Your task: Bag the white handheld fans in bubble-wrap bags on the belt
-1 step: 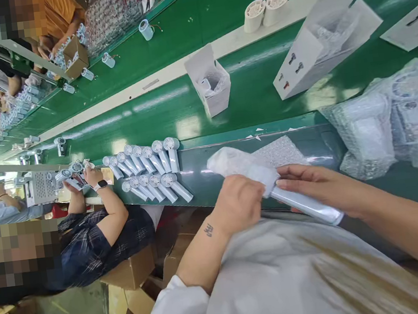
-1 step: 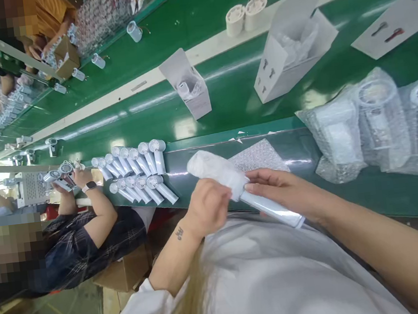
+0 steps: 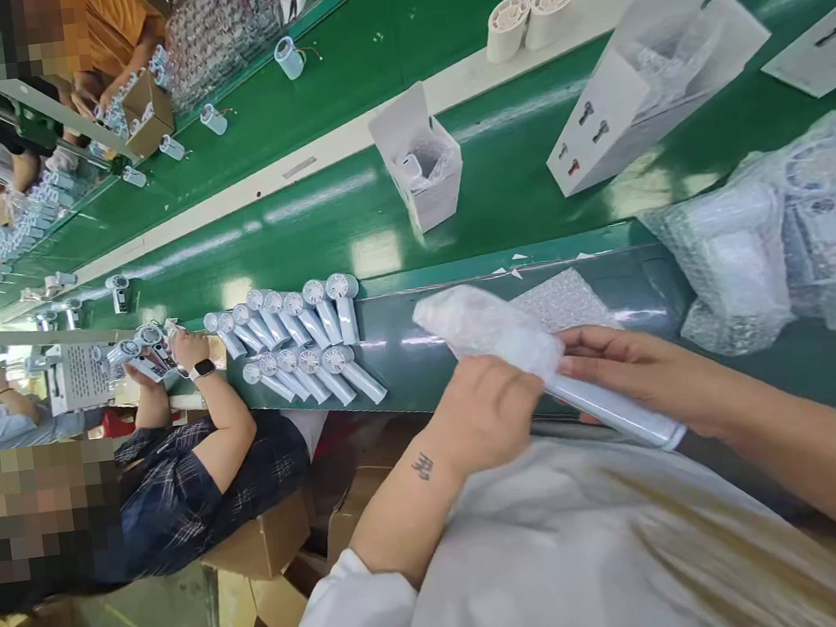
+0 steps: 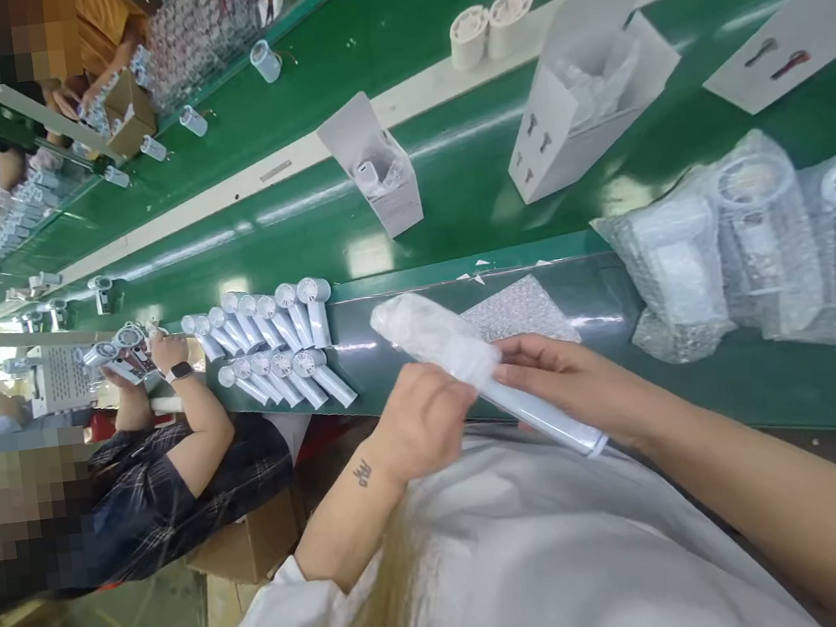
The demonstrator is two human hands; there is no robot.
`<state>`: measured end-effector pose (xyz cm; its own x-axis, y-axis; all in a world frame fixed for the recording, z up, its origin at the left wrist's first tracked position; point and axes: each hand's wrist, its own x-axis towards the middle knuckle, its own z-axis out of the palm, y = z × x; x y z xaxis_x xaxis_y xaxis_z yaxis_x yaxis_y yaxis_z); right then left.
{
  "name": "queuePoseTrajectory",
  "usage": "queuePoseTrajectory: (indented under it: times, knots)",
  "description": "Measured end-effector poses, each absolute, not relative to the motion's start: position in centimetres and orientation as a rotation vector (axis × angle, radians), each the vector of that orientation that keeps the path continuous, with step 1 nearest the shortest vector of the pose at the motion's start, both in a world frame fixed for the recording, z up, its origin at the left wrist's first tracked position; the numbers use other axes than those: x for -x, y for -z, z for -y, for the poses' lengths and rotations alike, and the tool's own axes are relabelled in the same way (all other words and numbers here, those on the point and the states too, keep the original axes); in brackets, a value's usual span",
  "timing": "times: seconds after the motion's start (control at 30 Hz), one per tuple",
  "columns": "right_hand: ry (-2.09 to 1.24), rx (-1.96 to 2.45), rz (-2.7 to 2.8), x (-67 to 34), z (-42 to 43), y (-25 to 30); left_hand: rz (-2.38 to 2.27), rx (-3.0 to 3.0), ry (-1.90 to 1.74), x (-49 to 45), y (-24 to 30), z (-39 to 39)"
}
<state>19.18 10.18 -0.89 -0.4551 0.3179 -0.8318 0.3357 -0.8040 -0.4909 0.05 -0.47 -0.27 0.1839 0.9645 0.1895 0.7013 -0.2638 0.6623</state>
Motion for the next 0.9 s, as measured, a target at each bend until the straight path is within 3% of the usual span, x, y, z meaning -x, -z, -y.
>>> queuePoseTrajectory:
  times: [0.13, 0.3, 0.47, 0.67, 0.9]
  knots:
    - [2.519, -1.946, -0.862, -17.8, -7.9, 0.1, -1.678, -2.201, -0.737, 0.0, 2.6, 2.5]
    - [2.56, -2.103, -0.517, -16.8, -5.8, -0.7, -1.958, -1.802, -0.851, 0.3, 4.9, 2.1]
    - [2.687, -2.109, -0.32, -16.7, -4.5, -1.2, -1.734, -1.561, -0.904, 0.8, 3.7, 0.6]
    - [2.778, -2.275, -0.078, -17.9, -3.2, -0.8, -1.23, -1.754, -0.659, -0.7, 1.3, 2.9]
    - [2.801, -2.134, -0.525, -20.1, -2.0, 1.3, -1.333, -0.306, -0.937, -5.3, 3.4, -0.1]
